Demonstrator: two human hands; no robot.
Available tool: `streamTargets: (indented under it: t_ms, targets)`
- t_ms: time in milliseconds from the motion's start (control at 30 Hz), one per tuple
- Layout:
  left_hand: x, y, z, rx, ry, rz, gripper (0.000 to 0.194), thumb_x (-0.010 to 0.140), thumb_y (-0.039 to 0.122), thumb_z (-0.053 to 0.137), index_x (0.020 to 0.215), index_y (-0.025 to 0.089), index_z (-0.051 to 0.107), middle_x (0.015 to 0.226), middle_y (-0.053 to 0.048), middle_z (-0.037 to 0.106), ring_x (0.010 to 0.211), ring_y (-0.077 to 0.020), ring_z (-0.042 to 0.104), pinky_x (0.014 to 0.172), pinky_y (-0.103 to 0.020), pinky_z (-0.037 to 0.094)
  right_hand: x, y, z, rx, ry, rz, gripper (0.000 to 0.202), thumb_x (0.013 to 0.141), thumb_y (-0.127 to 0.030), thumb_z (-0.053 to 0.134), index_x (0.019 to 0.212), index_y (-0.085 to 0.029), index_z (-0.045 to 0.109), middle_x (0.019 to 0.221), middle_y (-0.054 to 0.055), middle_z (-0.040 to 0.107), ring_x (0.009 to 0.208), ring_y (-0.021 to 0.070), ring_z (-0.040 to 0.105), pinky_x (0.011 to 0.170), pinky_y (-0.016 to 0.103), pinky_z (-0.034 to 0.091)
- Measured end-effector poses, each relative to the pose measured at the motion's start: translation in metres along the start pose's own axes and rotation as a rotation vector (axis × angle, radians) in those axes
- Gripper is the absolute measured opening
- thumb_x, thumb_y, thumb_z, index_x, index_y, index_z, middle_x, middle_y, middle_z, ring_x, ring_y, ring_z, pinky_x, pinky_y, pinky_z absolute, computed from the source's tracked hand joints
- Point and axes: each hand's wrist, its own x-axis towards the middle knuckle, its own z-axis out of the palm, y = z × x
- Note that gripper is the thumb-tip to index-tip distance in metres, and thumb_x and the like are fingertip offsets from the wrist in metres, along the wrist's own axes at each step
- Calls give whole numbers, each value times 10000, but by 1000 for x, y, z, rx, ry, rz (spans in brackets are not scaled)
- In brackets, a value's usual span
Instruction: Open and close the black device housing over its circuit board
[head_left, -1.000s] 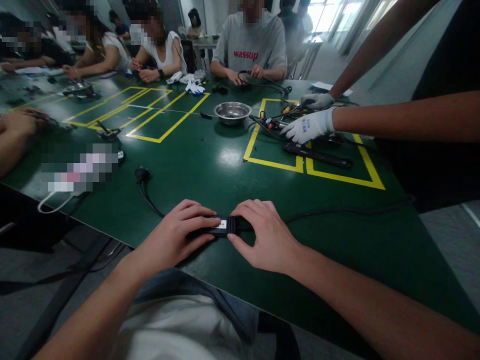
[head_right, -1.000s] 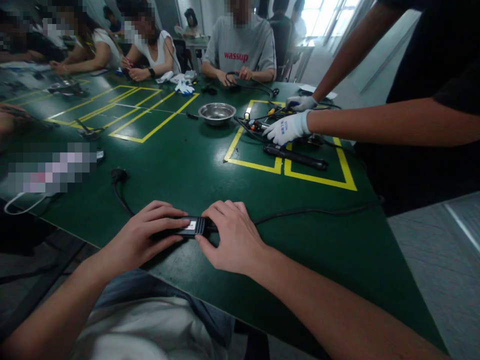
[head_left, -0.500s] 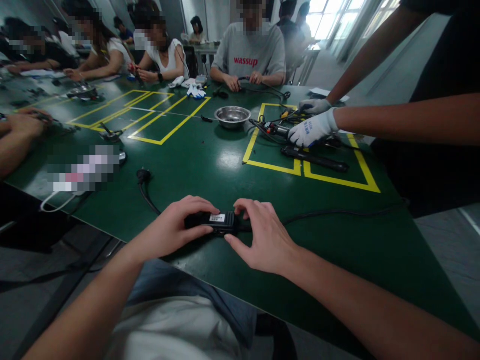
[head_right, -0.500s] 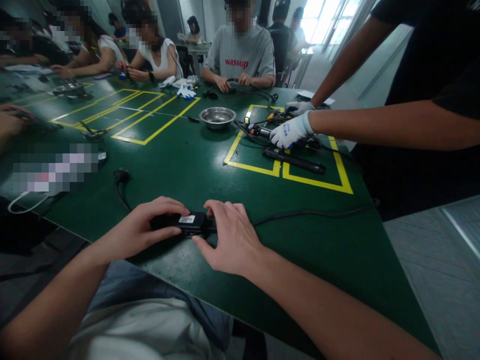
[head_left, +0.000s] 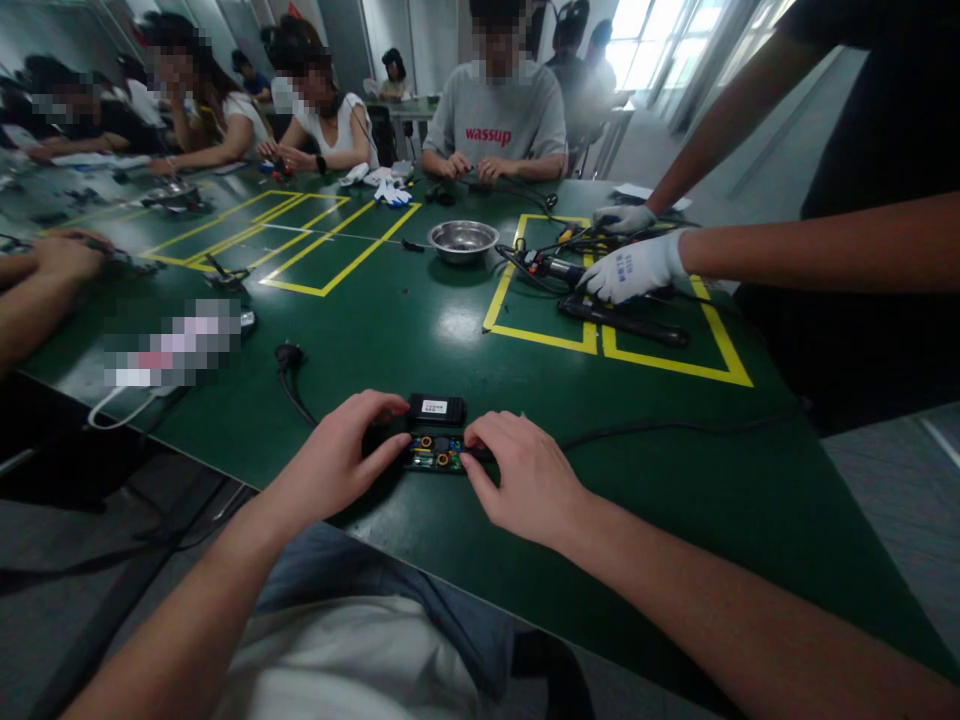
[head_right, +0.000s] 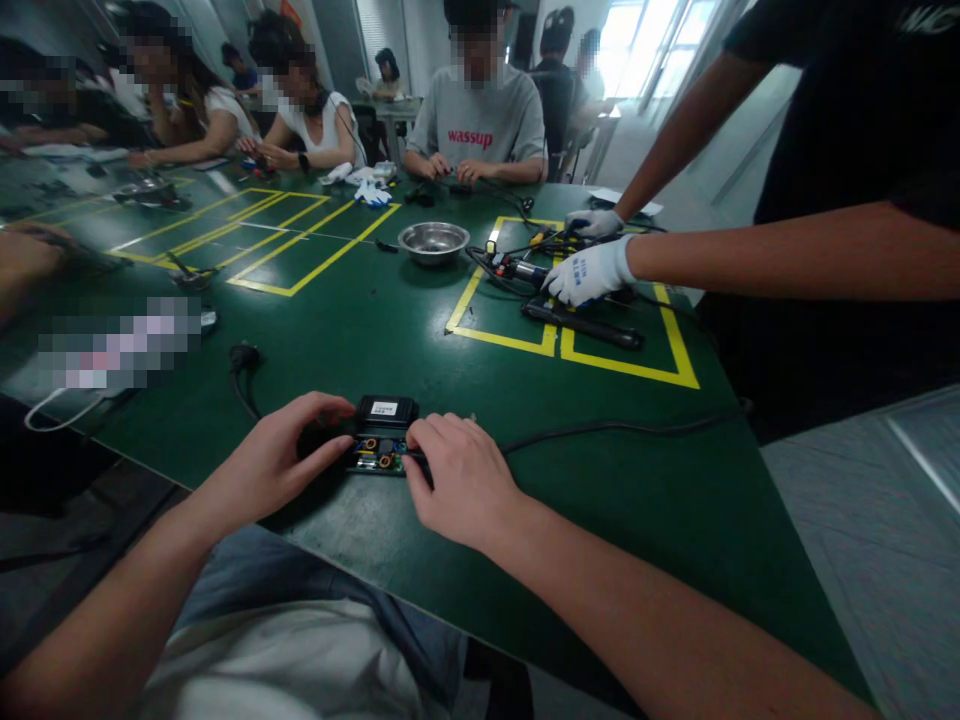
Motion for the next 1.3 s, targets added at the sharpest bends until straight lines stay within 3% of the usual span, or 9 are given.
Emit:
streamTargets:
  t_ms: [133, 267, 433, 767, 967, 1300]
  targets:
    - [-15, 0, -2, 49, -67, 56, 211, 1087, 386, 609, 1082, 219, 738, 1036, -76, 753, 976, -253, 692, 851, -363, 575, -1, 1, 0, 20, -3, 21, 50, 975, -195, 649, 1000, -235, 632, 951, 55, 716, 870, 245, 664, 769, 381, 480]
    - [-12, -4, 0, 15, -77, 126, 184, 1108, 302, 584, 1117, 222, 750, 1018, -64, 735, 933, -217, 705, 800, -306, 563, -2, 2, -1, 49, 0, 28, 54, 980, -192, 661, 1005, -237, 644, 958, 46, 720, 837, 229, 670, 736, 366, 484]
    - [-5, -8, -4, -25, -97, 184, 218, 1130, 309, 575, 1153, 225, 775, 1049, -55, 735, 907, -183, 740, 783, -262, 565, -3, 2, -1, 13, 81, -21, 79, 978, -186, 649, 917, -232, 629, 901, 69, 698, 872, 256, 632, 733, 383, 474]
    - [-8, -6, -3, -116, -79, 136, 155, 1101, 308, 639, 1052, 206, 745, 965, -36, 739, 860, -170, 715, 774, -252, 555, -4, -1, -4, 8, 47, -15, 85, 981, -183, 564, 967, -228, 635, 904, 65, 711, 825, 256, 661, 769, 401, 468]
    - [-6, -9, -4, -55, -73, 200, 179, 1114, 287, 619, 1039, 197, 755, 1007, -56, 747, 901, -173, 735, 796, -250, 562, -4, 1, -3, -2, 47, -10, 117, 999, -179, 550, 912, -233, 606, 870, 48, 684, 775, 225, 640, 721, 357, 439]
    - [2, -15, -6, -33, -90, 282, 184, 1113, 260, 619, 1021, 208, 770, 1025, -61, 759, 953, -187, 724, 847, -273, 578, -3, 1, -3, -35, 53, -30, 138, 987, -159, 531, 877, -233, 572, 860, 51, 672, 796, 231, 598, 767, 381, 390]
